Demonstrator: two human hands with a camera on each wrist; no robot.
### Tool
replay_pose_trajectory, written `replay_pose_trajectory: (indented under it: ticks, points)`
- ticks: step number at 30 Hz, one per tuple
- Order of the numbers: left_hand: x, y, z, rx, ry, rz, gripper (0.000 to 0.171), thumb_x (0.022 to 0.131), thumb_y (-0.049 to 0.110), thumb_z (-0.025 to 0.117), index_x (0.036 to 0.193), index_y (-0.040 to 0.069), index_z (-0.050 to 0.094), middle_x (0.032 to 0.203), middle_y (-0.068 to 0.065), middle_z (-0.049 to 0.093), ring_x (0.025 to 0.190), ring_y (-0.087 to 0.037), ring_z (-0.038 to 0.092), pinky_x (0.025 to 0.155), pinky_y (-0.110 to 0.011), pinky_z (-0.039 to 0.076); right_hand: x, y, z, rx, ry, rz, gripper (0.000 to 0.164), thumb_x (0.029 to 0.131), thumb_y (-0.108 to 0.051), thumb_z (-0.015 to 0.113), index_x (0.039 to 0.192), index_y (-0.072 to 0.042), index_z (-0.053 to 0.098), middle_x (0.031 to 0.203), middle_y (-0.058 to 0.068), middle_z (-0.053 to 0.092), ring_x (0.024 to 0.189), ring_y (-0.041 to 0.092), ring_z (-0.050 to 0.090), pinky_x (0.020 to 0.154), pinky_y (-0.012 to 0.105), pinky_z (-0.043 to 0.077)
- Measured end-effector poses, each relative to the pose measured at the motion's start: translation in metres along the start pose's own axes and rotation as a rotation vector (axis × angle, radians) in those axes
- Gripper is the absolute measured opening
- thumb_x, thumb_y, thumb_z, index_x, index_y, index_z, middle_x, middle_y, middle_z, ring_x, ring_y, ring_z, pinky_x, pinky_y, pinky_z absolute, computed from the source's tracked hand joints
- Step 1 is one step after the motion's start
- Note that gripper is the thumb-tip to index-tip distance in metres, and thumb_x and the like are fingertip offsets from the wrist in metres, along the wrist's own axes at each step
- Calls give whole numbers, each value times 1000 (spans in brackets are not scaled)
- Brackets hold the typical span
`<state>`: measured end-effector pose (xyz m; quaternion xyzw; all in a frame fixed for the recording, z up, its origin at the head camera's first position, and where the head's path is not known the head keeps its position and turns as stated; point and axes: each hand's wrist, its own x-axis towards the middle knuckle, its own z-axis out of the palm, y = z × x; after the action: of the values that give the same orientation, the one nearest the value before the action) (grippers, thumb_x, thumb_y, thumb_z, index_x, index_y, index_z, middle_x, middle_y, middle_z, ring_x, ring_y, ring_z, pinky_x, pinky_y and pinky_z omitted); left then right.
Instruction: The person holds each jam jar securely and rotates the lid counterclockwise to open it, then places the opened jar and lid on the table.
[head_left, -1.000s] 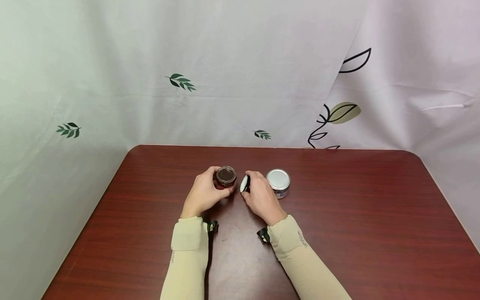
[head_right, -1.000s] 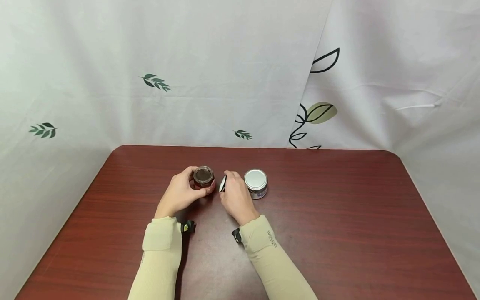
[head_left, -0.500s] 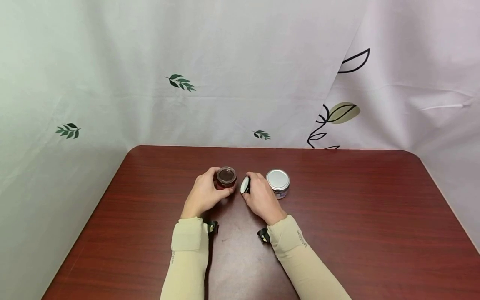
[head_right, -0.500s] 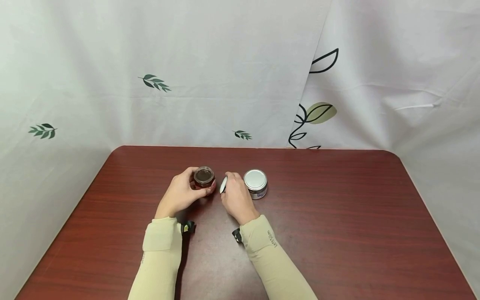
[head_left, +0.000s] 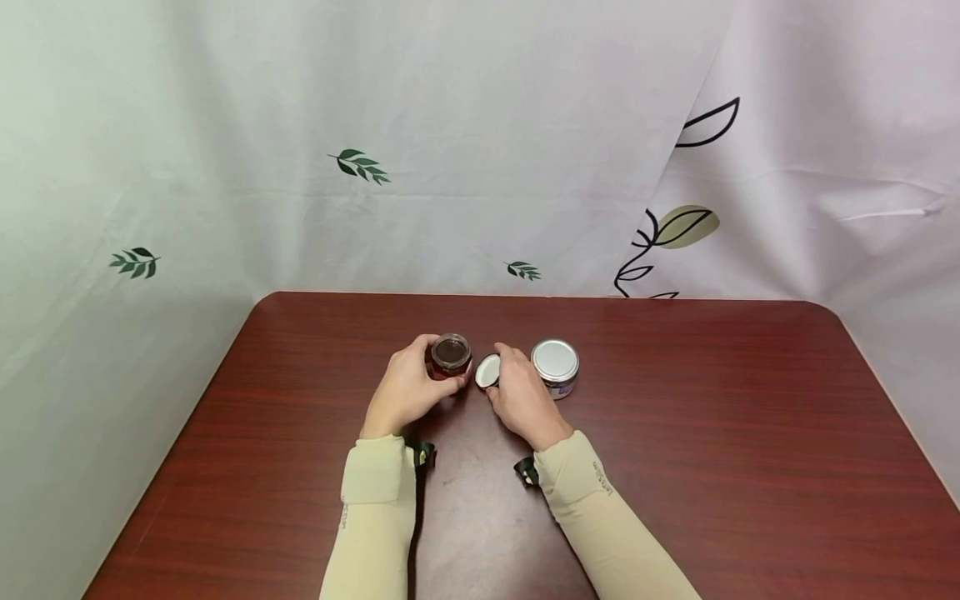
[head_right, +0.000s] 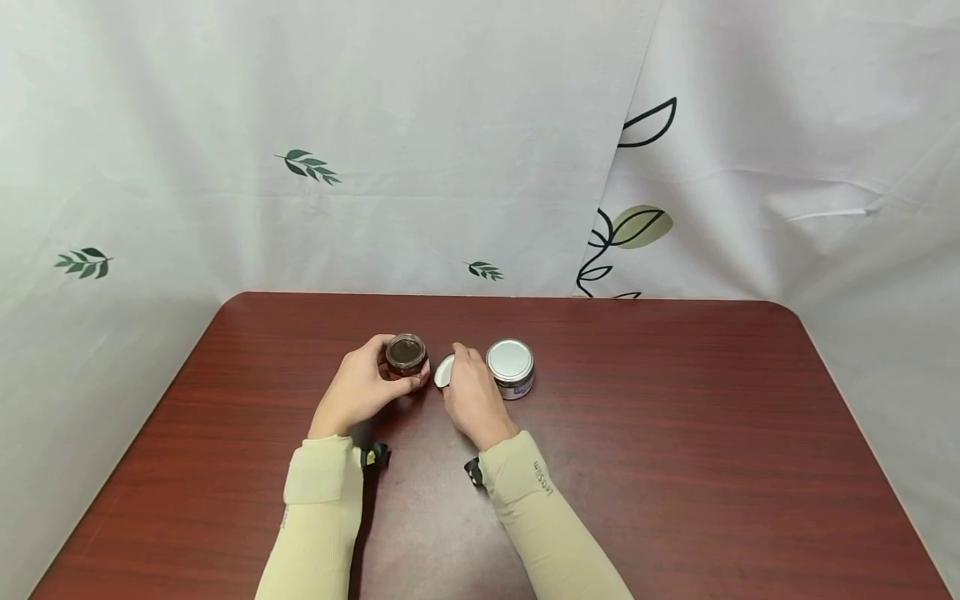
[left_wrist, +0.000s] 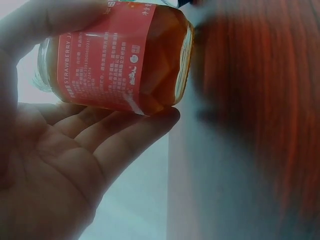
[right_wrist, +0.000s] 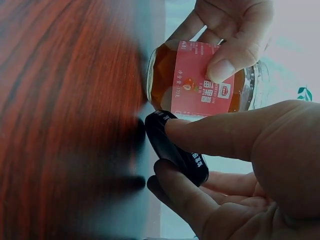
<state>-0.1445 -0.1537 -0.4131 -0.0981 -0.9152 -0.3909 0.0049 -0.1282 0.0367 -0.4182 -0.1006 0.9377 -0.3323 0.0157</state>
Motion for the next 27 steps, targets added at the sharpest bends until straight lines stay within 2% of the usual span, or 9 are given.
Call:
replay_pose_trajectory:
  ticks: [27]
  points:
    - [0, -2, 0, -1, 0, -8, 65, 77, 23, 84, 132, 2, 55, 112, -11, 69, 97, -23, 68, 86, -43, 54, -2, 0, 7, -102, 11, -44, 59, 84, 1, 73, 137, 11, 50, 133, 25, 57, 122, 38, 56, 104, 44, 45]
